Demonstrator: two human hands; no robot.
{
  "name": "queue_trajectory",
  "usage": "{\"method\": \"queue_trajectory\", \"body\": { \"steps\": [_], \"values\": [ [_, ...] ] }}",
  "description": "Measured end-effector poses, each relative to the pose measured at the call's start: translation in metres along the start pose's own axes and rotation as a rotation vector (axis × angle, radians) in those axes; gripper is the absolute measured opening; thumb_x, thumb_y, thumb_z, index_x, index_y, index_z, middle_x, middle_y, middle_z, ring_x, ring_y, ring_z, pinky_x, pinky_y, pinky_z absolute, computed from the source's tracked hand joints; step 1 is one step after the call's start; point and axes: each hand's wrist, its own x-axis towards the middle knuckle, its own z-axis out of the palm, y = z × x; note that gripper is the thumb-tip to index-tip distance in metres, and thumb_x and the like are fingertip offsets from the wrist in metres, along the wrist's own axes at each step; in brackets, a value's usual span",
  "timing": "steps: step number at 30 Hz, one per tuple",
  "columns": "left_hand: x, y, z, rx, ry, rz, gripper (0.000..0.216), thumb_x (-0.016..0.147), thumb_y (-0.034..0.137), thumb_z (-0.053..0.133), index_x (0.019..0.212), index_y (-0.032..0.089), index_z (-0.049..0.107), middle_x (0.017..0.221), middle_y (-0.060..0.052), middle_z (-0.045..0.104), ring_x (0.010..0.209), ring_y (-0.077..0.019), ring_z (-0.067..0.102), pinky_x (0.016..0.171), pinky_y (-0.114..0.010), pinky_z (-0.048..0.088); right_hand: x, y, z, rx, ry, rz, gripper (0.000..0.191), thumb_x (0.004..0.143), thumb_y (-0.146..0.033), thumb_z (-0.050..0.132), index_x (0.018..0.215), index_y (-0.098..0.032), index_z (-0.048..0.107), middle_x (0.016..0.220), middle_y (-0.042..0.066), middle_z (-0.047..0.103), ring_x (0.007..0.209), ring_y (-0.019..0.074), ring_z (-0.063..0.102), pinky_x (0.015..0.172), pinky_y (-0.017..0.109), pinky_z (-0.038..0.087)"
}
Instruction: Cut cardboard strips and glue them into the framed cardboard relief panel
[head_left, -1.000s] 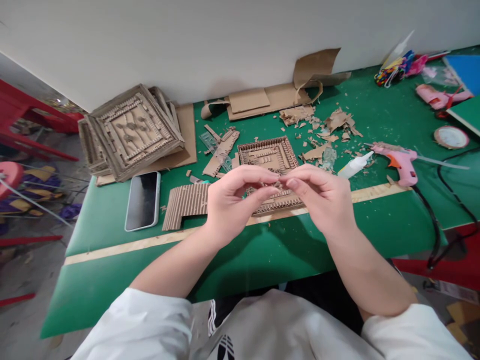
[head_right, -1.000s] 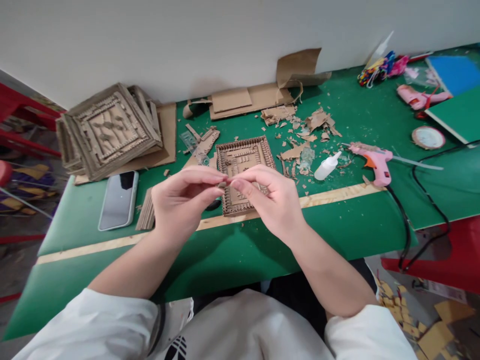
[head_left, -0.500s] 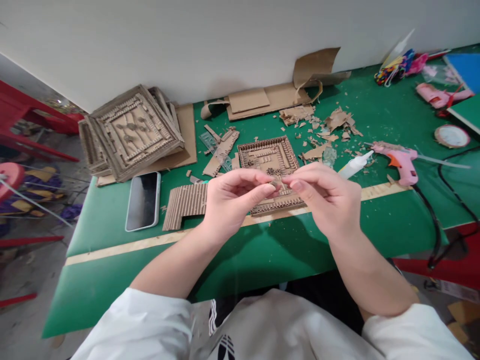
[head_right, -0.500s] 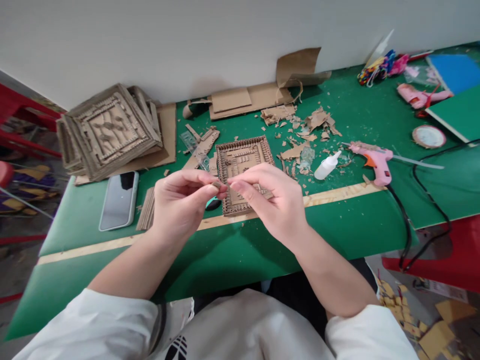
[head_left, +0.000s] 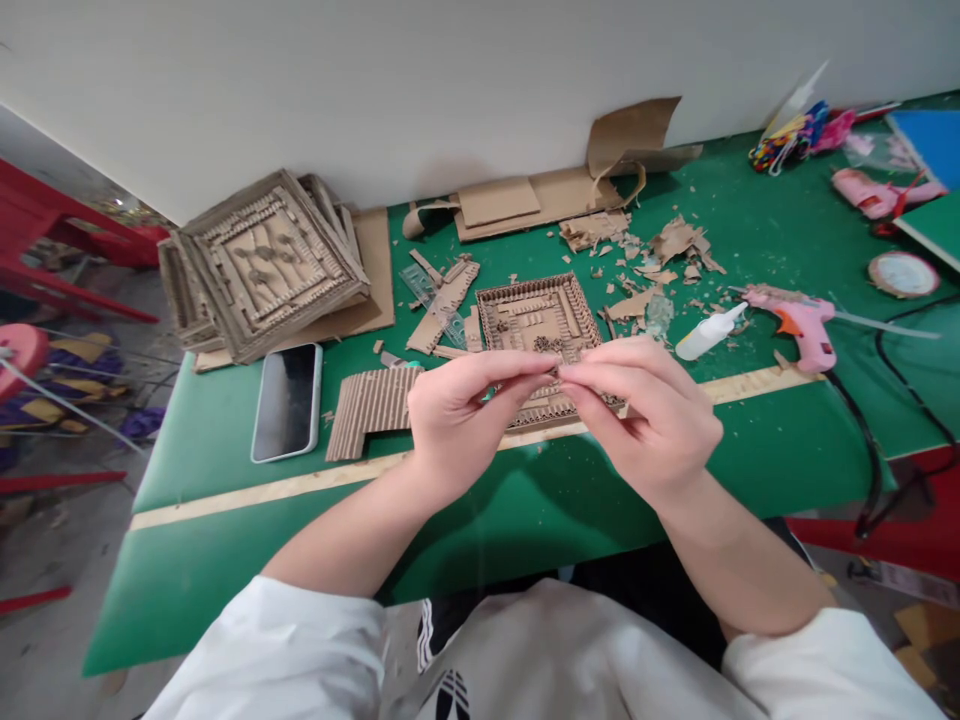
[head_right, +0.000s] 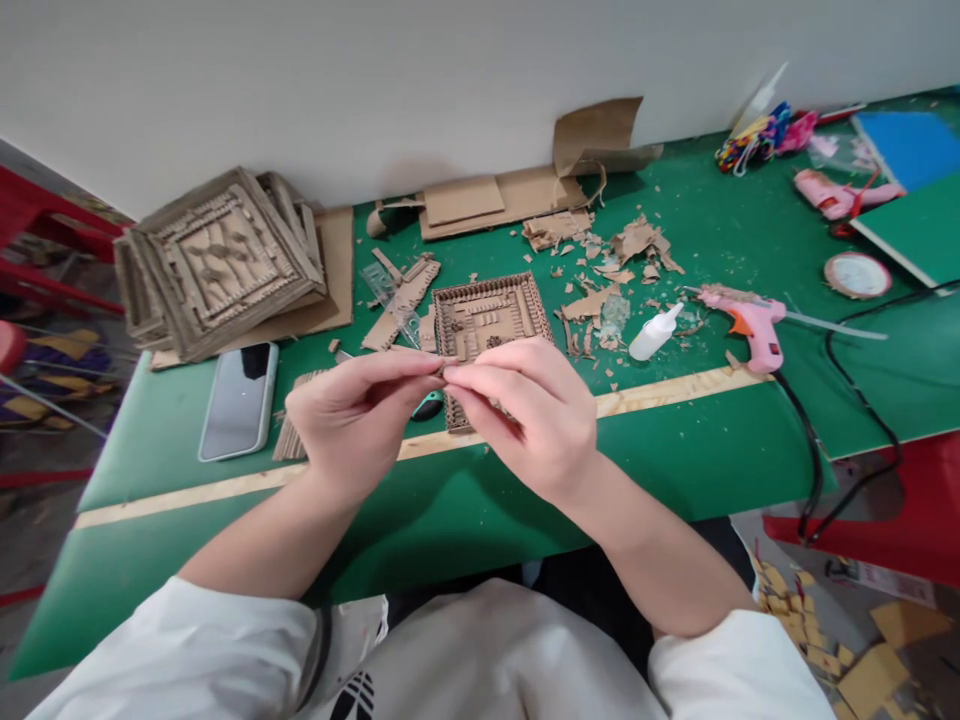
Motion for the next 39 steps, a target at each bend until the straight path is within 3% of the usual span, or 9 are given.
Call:
{"method": "queue_trajectory", "body": {
  "steps": [7, 18, 30, 35, 39],
  "values": [
    [-0.001, 0.001, -0.003, 0.022, -0.047, 0.093, 0.024, 0.078, 0.010, 0.067, 0.095, 0.027, 0.072, 0.085, 0.004, 0.075, 0.078, -0.0127, 0.071, 0.072, -0.022, 0.059, -0.002, 0.000, 0.002, 0.021, 0.048, 0.017, 0.015, 0.077, -0.010, 0.063, 0.089, -0.018, 0.064, 0.084, 0.003, 0.065, 0.080, 0.0088, 0.061, 0.071, 0.023, 0.054],
    [0.005, -0.006, -0.006, 0.007, -0.113, 0.111, 0.006, 0.078, 0.026, 0.071, 0.081, 0.020, 0.069, 0.073, 0.000, 0.072, 0.068, -0.0134, 0.068, 0.064, -0.024, 0.057, -0.002, 0.004, 0.000, 0.246, -0.064, 0.155, 0.010, 0.081, -0.015, 0.060, 0.088, -0.018, 0.066, 0.086, 0.001, 0.065, 0.082, 0.0065, 0.062, 0.073, 0.021, 0.054],
    [0.011, 0.000, -0.004, -0.001, -0.190, 0.214, 0.012, 0.082, 0.009, 0.061, 0.087, 0.019, 0.066, 0.082, -0.001, 0.071, 0.075, -0.0104, 0.066, 0.066, -0.020, 0.054, -0.002, 0.008, -0.001, 0.199, -0.060, 0.152, 0.014, 0.078, -0.011, 0.063, 0.091, -0.017, 0.066, 0.088, 0.001, 0.064, 0.083, 0.0062, 0.061, 0.073, 0.019, 0.053],
    [0.010, -0.001, -0.003, -0.038, -0.190, 0.145, 0.009, 0.082, 0.011, 0.062, 0.084, 0.019, 0.067, 0.080, 0.000, 0.071, 0.072, -0.0093, 0.065, 0.065, -0.019, 0.053, -0.003, 0.008, -0.001, 0.128, -0.028, 0.098, 0.017, 0.077, -0.010, 0.063, 0.092, -0.018, 0.066, 0.088, 0.001, 0.065, 0.081, 0.0065, 0.061, 0.072, 0.020, 0.054],
    [0.008, 0.001, -0.001, -0.104, -0.139, -0.009, 0.005, 0.080, 0.016, 0.067, 0.084, 0.019, 0.068, 0.077, 0.001, 0.072, 0.068, -0.0084, 0.066, 0.061, -0.016, 0.053, -0.002, 0.006, 0.002, 0.085, 0.016, 0.052, 0.013, 0.077, -0.011, 0.063, 0.088, -0.017, 0.066, 0.084, 0.002, 0.064, 0.078, 0.0080, 0.061, 0.070, 0.022, 0.054]
  ]
}}
